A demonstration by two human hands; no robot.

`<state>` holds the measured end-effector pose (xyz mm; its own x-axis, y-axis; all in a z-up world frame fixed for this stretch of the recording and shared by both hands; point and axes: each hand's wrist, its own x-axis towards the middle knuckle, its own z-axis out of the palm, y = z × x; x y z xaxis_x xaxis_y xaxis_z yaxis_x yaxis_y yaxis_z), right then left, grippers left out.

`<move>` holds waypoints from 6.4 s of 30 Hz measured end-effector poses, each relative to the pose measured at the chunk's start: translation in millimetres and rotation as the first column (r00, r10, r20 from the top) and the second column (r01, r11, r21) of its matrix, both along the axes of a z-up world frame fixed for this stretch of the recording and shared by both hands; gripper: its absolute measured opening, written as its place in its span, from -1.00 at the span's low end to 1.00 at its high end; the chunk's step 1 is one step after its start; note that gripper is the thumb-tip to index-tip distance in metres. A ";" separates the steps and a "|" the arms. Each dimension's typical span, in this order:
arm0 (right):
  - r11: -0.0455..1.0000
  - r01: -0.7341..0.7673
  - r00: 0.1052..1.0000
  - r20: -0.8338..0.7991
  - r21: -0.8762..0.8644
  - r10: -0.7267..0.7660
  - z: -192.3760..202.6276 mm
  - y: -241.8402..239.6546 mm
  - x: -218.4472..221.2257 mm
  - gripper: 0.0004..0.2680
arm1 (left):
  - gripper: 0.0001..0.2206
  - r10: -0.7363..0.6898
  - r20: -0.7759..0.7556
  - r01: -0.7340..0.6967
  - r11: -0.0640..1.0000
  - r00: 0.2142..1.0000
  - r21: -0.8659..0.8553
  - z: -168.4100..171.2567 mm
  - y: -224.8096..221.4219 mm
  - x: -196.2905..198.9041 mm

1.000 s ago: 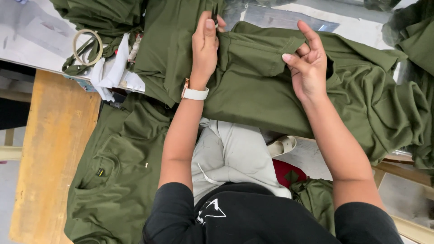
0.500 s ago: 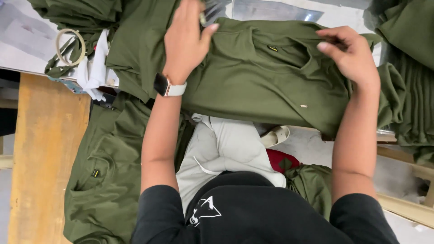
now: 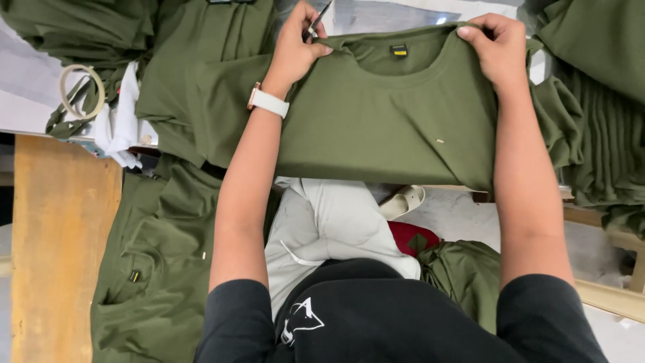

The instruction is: Trimming loose threads from olive green t-shirts using snips and folding them on a workbench.

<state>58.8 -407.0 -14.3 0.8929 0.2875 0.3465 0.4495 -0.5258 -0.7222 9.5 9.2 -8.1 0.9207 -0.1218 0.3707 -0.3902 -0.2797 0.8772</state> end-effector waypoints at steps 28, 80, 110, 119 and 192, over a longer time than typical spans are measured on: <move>0.967 0.148 0.975 -0.192 0.207 -0.108 -13.8 0.8 3.7 -0.50 | -0.69 0.088 -0.005 -0.088 0.994 0.996 -0.072 -13.6 -2.4 1.3; 0.918 0.154 0.972 0.221 -0.366 -0.075 52.6 71.8 -65.3 -0.60 | -0.77 0.190 -0.047 -0.181 0.973 0.981 0.144 -11.9 -5.5 -3.8; 0.860 -0.286 0.718 -0.500 0.423 0.484 64.7 24.0 -61.3 -0.62 | -0.77 0.244 0.112 -0.268 0.884 0.963 0.383 -3.6 -14.6 -12.4; 0.908 -0.355 0.794 -0.441 0.222 0.418 80.0 45.4 -75.0 -0.56 | -0.93 -0.085 0.261 0.073 0.996 0.962 0.054 38.0 -65.2 -31.8; 0.715 -0.507 0.598 -0.402 0.481 0.694 69.1 34.7 -66.8 -0.48 | -0.75 0.049 0.424 -0.303 0.772 0.904 0.558 28.3 -148.4 -99.7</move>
